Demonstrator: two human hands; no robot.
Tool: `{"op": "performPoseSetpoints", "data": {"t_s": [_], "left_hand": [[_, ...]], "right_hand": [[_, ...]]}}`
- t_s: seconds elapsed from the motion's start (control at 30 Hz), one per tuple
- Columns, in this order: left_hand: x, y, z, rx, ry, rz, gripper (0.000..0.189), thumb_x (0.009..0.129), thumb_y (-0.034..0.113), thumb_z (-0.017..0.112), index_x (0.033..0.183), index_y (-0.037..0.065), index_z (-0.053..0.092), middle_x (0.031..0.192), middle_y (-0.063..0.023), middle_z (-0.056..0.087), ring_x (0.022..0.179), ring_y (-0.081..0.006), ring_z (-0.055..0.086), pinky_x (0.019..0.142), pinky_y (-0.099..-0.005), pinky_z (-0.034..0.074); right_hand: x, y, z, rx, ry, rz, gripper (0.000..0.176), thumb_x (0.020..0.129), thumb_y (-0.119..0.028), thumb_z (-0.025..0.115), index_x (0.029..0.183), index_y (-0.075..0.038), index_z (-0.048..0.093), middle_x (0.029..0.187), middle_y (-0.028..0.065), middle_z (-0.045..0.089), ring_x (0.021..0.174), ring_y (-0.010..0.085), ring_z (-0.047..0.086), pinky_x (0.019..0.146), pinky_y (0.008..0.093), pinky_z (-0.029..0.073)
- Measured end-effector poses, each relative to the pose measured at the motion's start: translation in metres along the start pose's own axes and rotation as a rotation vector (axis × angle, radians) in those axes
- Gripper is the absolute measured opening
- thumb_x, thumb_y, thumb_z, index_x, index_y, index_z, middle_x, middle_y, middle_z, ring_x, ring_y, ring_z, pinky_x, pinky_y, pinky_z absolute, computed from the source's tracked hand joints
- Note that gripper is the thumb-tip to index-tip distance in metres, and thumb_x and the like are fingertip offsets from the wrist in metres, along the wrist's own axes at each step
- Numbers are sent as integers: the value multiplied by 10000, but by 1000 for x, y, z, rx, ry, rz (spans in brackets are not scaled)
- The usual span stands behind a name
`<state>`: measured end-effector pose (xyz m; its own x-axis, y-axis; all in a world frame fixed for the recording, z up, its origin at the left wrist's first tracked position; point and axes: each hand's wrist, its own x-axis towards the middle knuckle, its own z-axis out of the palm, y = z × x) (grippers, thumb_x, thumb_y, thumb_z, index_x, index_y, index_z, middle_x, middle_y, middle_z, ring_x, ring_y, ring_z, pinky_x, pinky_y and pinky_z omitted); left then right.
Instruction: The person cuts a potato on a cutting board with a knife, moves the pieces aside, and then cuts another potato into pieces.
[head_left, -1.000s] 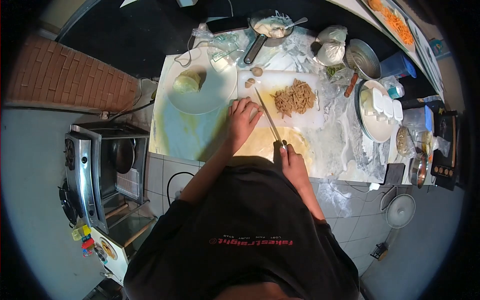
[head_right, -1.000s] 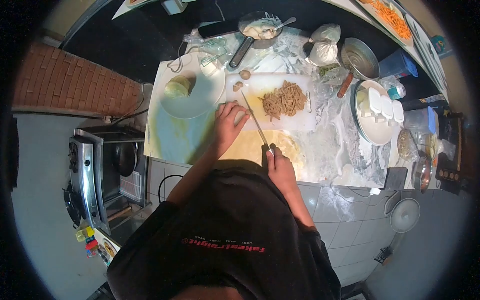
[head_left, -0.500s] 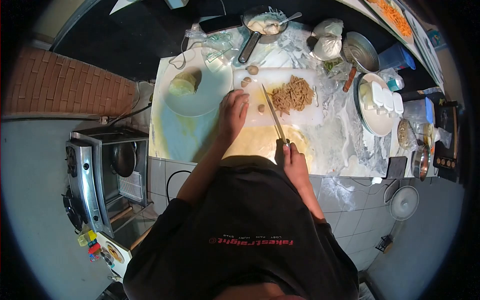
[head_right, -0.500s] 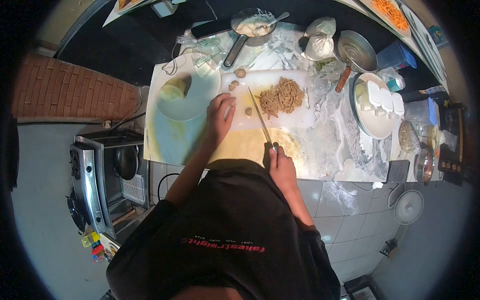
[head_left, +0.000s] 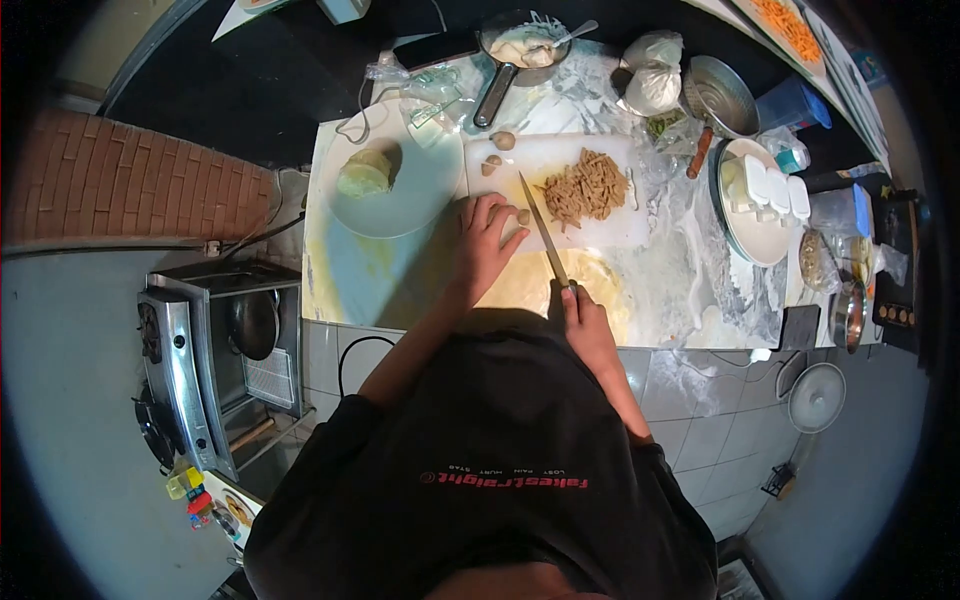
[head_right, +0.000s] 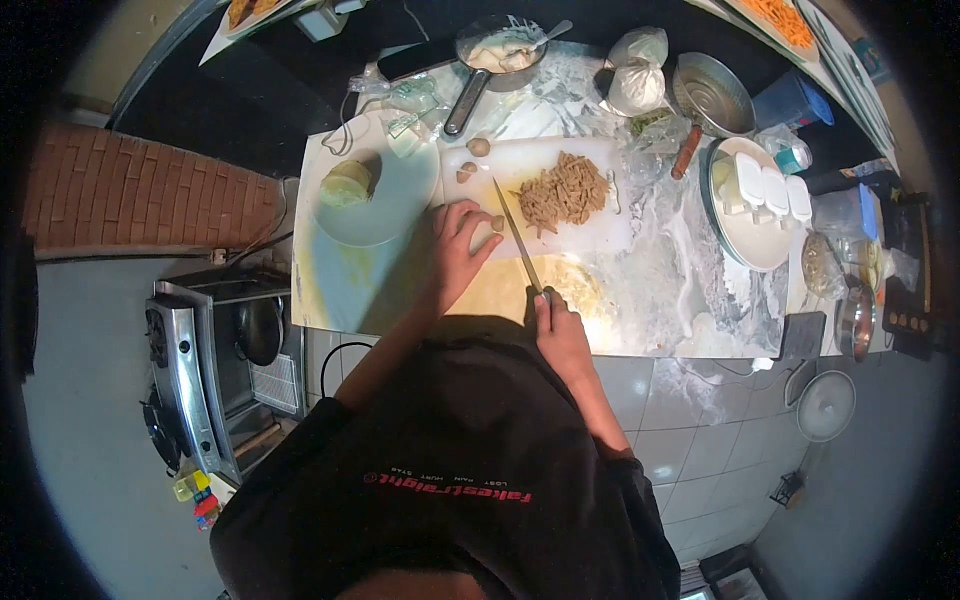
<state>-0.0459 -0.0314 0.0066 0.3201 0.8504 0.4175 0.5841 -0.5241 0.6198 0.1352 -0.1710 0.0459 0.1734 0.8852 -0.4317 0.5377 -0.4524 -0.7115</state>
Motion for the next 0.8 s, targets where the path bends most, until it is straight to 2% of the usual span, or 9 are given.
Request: {"op": "performPoseSetpoints", "data": {"t_s": [0.23, 0.43, 0.63, 0.7, 0.8], "left_hand": [[5, 0, 4, 73, 34, 16, 238, 800, 204, 780, 1010, 152, 679, 1164, -34, 561, 1140, -260, 504, 972, -433, 375], [0, -4, 6, 89, 43, 13, 239, 809, 228, 774, 1022, 165, 687, 1154, -3, 576, 1141, -245, 510, 969, -437, 371], [-1, 5, 6, 114, 79, -30, 221, 831, 235, 760, 1031, 165, 695, 1152, -6, 585, 1129, -247, 515, 977, -438, 353], [-1, 5, 5, 92, 90, -47, 216, 833, 227, 761, 1029, 159, 700, 1141, -14, 590, 1115, -256, 516, 989, -431, 342], [-2, 2, 5, 82, 73, -37, 210, 843, 226, 754, 1034, 159, 701, 1140, -13, 589, 1112, -249, 514, 983, -430, 334]], "right_hand": [[-2, -10, -11, -41, -13, 4, 500, 1072, -362, 427, 1261, 77, 577, 879, 357, 655, 884, 517, 645, 771, 544, 509], [3, -18, -10, -35, -40, -28, 469, 1077, -346, 414, 1175, 76, 595, 848, 350, 650, 863, 516, 643, 767, 551, 508], [5, -12, -3, -145, 44, -90, 377, 1072, -303, 441, 1083, 55, 558, 736, 332, 632, 732, 524, 628, 636, 569, 498], [2, -11, -3, -112, 102, -121, 327, 1069, -278, 457, 1011, 35, 529, 692, 326, 617, 678, 524, 615, 573, 575, 482], [0, -11, -5, -157, 85, -124, 311, 1068, -266, 463, 987, 30, 515, 679, 323, 610, 662, 523, 610, 554, 576, 472]]}}
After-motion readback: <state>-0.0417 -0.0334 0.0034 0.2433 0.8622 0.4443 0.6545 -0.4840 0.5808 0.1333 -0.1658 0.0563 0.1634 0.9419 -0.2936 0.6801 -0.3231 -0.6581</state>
